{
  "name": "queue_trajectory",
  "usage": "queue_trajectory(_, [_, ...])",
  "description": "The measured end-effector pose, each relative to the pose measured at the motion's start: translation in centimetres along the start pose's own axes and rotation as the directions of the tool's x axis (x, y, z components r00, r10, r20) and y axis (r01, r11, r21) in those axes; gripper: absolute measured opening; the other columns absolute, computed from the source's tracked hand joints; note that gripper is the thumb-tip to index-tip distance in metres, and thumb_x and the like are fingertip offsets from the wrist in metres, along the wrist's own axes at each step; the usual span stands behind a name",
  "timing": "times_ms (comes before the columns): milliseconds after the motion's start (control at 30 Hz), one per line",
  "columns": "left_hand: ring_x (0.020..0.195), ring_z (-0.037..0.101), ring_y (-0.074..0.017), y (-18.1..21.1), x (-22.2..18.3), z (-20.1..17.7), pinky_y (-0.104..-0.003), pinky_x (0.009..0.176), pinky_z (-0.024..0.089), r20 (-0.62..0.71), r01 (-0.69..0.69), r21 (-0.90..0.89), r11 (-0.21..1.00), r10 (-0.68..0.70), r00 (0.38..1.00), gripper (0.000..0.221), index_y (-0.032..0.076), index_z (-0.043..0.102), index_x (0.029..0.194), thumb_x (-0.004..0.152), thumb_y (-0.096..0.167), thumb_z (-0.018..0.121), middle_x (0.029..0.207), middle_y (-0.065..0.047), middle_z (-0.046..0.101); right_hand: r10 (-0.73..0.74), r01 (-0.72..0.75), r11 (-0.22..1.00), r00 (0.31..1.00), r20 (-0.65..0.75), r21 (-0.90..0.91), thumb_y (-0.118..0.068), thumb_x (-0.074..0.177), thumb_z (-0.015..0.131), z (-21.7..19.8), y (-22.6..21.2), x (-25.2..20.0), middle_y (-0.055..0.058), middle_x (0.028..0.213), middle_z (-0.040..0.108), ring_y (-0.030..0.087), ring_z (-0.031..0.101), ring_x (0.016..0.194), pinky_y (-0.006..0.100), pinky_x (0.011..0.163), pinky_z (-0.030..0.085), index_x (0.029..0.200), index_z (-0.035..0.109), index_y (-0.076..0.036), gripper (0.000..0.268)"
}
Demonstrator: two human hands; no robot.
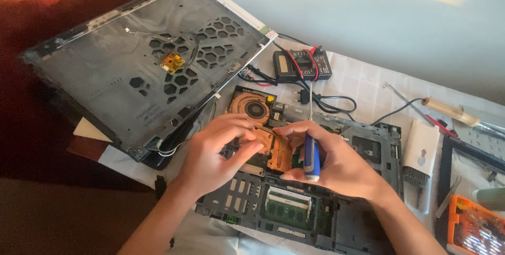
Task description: Removing internal screws and extracting the cooling fan assembly from a laptop during disassembly.
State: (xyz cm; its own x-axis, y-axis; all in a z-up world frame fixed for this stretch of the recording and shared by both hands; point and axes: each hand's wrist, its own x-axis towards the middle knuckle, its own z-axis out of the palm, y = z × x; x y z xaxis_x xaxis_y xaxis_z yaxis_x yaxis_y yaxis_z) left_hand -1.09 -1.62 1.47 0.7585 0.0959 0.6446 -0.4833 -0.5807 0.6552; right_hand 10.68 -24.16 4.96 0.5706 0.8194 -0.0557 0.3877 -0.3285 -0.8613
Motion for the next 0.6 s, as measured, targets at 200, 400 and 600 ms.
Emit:
queue_trajectory(200, [0.114,0.069,-0.0293,0.0,-0.1,-0.1,-0.042,0.101,0.057,0.038,-0.009,-0.009,1.0,0.009,0.999,0.016,0.001,0.071,0.096,0.093,0.017,0.073,0.105,-0.014,0.074,-0.014,0.014,1.0,1.0,0.013,0.0,-0.019,0.07,0.095,-0.2,-0.5,-0.1,0.003,0.1,0.071,0.01,0.066,0.087,0.025,0.076,0.053,0.135,0.064,-0.019,0.071])
queue_trajectory(400, [0.106,0.071,-0.0254,-0.3,-0.2,-0.1,-0.04,0.096,0.057,0.074,0.025,0.031,0.999,-0.027,0.997,0.02,0.002,0.07,0.101,0.093,0.021,0.073,0.104,-0.011,0.074,0.007,-0.008,1.0,1.0,0.018,0.029,-0.018,0.07,0.093,-0.2,-0.8,0.1,-0.001,0.131,0.072,0.013,0.065,0.105,0.03,0.086,0.055,0.135,0.063,-0.016,0.071])
queue_trajectory(600, [0.113,0.069,-0.0263,-1.1,-0.2,0.2,-0.04,0.1,0.055,0.103,0.065,0.047,0.997,-0.07,0.992,0.017,0.003,0.07,0.101,0.091,0.016,0.075,0.112,-0.012,0.074,0.031,-0.03,0.996,0.999,0.009,-0.085,-0.021,0.066,0.096,0.2,-0.3,0.3,-0.004,0.128,0.074,0.011,0.068,0.109,0.03,0.088,0.056,0.133,0.066,-0.019,0.073])
